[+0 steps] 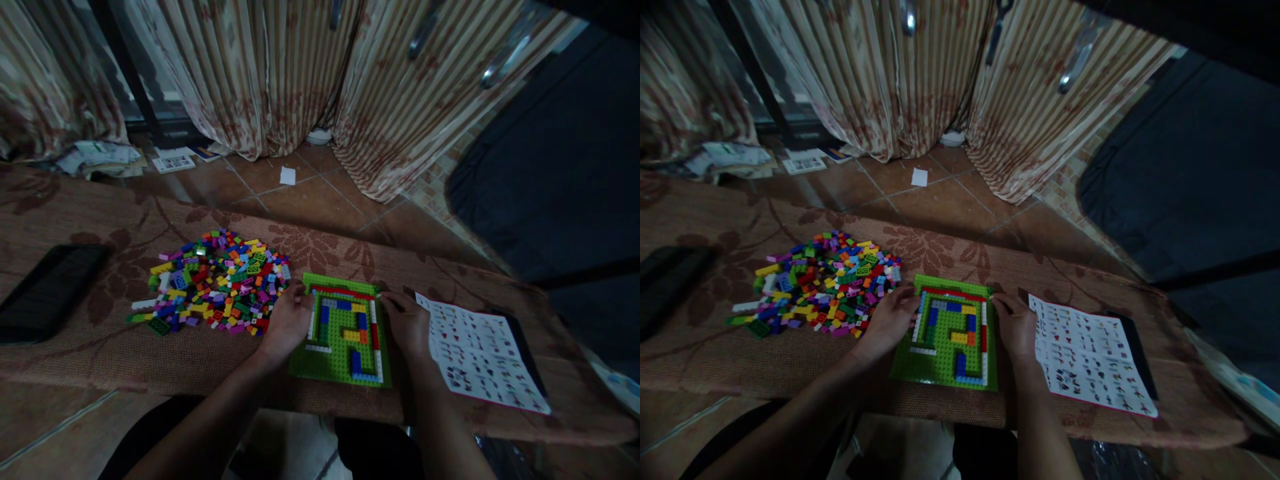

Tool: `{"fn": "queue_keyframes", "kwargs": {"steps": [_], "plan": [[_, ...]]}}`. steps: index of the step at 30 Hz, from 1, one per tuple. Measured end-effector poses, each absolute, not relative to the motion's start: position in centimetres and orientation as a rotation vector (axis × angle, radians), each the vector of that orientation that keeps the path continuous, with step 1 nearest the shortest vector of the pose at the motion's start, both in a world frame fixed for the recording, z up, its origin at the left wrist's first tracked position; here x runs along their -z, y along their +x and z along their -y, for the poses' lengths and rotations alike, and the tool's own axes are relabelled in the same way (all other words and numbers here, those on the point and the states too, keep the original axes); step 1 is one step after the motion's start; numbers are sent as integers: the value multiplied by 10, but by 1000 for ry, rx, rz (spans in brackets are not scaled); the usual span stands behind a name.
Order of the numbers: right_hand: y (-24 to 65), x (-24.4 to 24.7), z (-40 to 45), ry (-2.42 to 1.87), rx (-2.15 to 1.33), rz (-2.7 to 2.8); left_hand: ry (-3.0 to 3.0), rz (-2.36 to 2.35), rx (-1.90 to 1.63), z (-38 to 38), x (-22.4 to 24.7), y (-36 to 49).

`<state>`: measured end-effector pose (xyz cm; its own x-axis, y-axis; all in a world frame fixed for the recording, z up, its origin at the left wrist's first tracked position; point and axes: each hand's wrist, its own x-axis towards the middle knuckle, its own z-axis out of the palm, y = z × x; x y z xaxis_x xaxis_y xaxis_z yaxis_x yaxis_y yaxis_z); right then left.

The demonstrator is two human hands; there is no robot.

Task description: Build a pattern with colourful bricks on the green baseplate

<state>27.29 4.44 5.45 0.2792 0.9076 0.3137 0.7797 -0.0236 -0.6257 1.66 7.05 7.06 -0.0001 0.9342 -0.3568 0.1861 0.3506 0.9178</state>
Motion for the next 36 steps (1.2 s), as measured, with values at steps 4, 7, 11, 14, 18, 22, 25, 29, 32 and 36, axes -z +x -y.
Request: {"fn": "queue_keyframes", "kwargs": {"steps": [4, 7, 11, 14, 18, 22, 25, 29, 32, 36], "plan": [[275, -55, -46, -1849, -301, 1465, 1090, -1477, -823, -71, -72, 17], [275, -55, -46, -1847, -312, 1465, 1086, -1478, -824, -71, -73, 17], [273, -58, -46, -1834, -281, 1535, 1076, -1450, -824, -71, -73, 17], [271, -61, -46, -1826, -248, 1591, 1070, -1441, -822, -71, -74, 16], [269, -64, -46, -1813, -213, 1657, 1088, -1449, -815, -71, -74, 15], [268, -64, -46, -1822, -210, 1663, 1073, -1460, -814, -71, -73, 16], [269, -64, -48, -1829, -230, 1652, 1087, -1469, -795, -71, -73, 15], [270, -65, -50, -1823, -264, 1651, 1104, -1475, -780, -72, -72, 14], [271, -65, -51, -1810, -285, 1676, 1117, -1482, -777, -72, -71, 14], [272, -61, -50, -1760, -298, 1693, 1112, -1471, -777, -72, -70, 14]]}}
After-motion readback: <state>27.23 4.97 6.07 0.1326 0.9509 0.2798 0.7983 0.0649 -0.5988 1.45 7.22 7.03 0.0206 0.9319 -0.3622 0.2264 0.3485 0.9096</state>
